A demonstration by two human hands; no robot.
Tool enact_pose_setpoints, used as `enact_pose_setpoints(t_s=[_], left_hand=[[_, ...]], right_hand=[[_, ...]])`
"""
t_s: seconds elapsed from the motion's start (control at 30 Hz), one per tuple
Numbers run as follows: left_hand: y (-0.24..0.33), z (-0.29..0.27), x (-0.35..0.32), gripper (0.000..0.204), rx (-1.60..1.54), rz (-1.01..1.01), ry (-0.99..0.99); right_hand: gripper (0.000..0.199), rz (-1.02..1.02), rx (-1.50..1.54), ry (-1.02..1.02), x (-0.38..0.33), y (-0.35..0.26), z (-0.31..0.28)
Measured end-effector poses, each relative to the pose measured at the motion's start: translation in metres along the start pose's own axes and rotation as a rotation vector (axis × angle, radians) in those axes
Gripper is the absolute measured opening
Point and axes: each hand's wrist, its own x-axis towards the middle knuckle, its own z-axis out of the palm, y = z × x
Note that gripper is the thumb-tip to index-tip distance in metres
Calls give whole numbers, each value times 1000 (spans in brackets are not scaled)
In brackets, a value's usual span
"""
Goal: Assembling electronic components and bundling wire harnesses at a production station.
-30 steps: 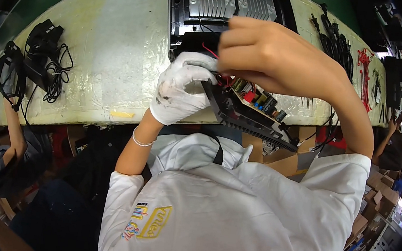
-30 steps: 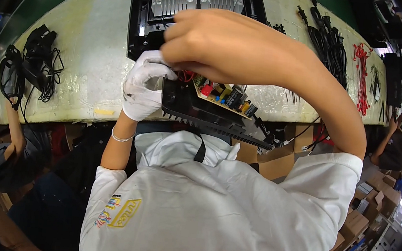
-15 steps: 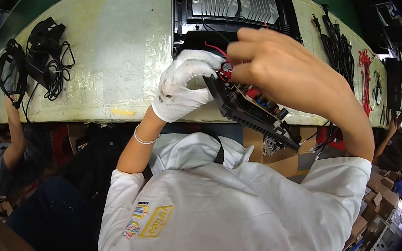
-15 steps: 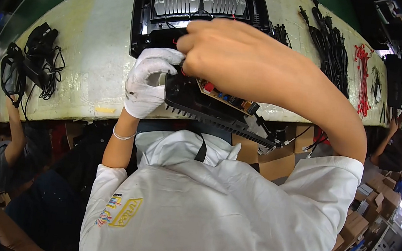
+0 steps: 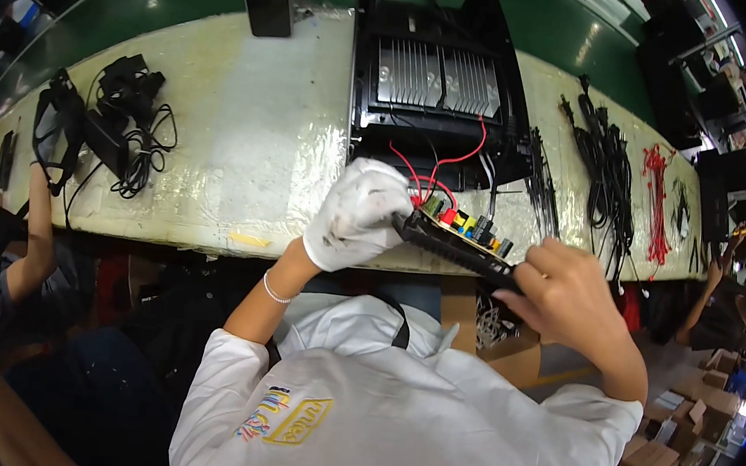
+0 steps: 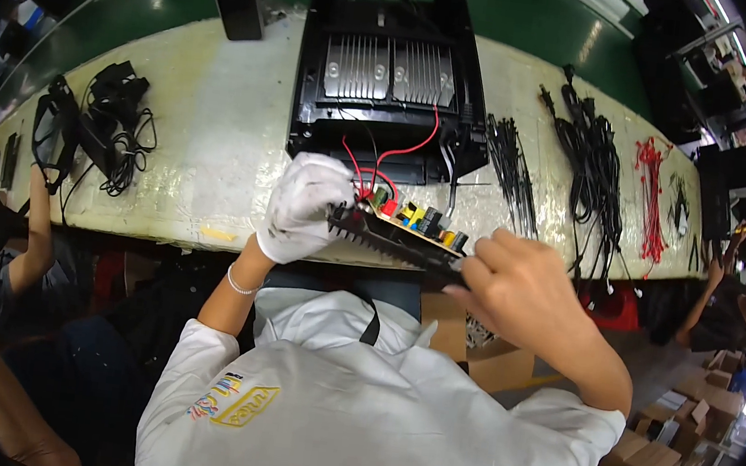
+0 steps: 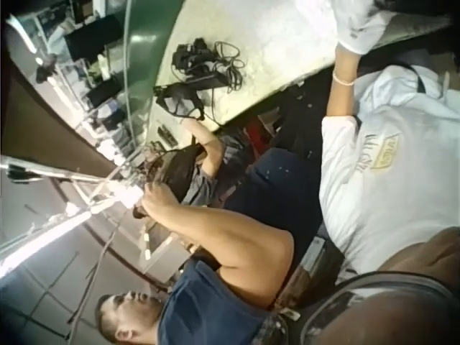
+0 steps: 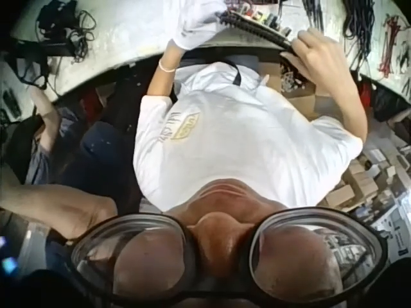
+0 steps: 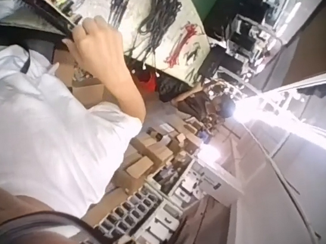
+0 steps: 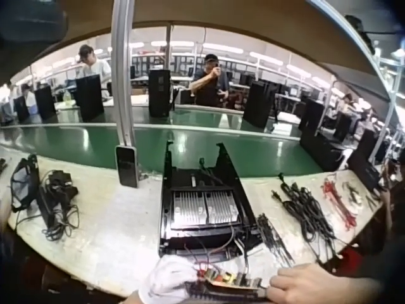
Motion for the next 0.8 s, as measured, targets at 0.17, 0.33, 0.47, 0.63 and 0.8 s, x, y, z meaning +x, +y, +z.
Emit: enact_pose_setpoints(t_s=[0.17,0.33,0.47,0.63,0.8], left_hand=[[46,-33,46,39,270,-272,177],[-42,-72,116,62,346,-731,272],[-39,-65,109,79,293,-587,25],[-14,-61,95,84,362,-600,-194],[-4,-65,90,93,379,-628,-231]], right_hand=[[39,-53,2,321,37,42,-64],[47,-11,107,577,165,143,-54],[43,314,308,671,207,184,11],[21,168,88,683,146,186,18],[90,276,483,-415,64,133,17]])
